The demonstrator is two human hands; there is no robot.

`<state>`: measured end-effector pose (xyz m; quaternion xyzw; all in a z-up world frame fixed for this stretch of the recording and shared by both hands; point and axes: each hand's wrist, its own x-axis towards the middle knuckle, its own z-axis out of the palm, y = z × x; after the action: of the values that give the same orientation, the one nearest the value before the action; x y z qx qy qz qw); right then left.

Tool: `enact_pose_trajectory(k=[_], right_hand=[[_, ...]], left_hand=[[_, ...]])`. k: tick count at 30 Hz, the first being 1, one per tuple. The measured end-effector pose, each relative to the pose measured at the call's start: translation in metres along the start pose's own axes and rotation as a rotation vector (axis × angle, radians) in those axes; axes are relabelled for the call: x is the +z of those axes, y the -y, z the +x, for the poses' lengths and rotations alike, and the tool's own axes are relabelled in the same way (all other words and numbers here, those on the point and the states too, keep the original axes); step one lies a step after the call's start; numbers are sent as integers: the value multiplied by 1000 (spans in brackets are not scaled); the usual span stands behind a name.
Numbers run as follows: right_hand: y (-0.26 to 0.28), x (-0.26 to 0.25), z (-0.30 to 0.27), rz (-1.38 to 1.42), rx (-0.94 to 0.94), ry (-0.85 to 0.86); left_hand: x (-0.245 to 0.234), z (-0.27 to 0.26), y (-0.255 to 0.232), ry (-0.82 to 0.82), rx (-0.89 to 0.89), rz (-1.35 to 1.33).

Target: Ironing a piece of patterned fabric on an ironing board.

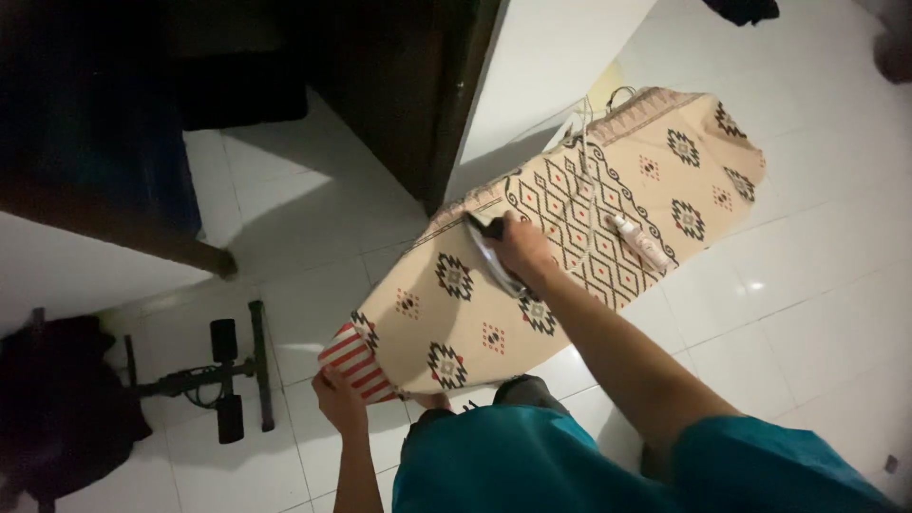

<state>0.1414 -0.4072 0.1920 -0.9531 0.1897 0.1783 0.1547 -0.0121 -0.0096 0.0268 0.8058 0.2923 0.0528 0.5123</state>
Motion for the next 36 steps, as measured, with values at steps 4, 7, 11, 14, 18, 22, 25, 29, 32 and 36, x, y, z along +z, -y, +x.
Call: enact_pose_trajectory(k=[4, 7, 11, 14, 18, 22, 25, 29, 32, 36], right_hand=[[33, 15, -16, 36, -132, -2], [82, -7, -66, 44, -184, 127], [107, 35, -85, -124, -462, 165], [127, 45, -115, -238, -356, 403], [90, 116, -116, -375, -606, 325], [75, 84, -126, -501, -781, 271], [80, 38, -116, -452, -548, 378], [63, 12, -67, -278, -321, 176], [19, 29, -2, -271, -213, -105], [33, 7, 15, -85, 32, -6]], left_hand=[[5, -1, 5, 0, -74, -6], [5, 2, 6, 11, -90, -32], [2, 6, 11, 30, -105, -43], [1, 9, 16, 42, -97, -47], [-2, 1, 4, 45, -110, -114], [-5, 0, -1, 52, -139, -170], [1, 6, 12, 59, -157, -218], [7, 9, 31, 37, -144, -253], [5, 7, 17, 20, -148, -209], [11, 9, 44, 32, -102, -316]])
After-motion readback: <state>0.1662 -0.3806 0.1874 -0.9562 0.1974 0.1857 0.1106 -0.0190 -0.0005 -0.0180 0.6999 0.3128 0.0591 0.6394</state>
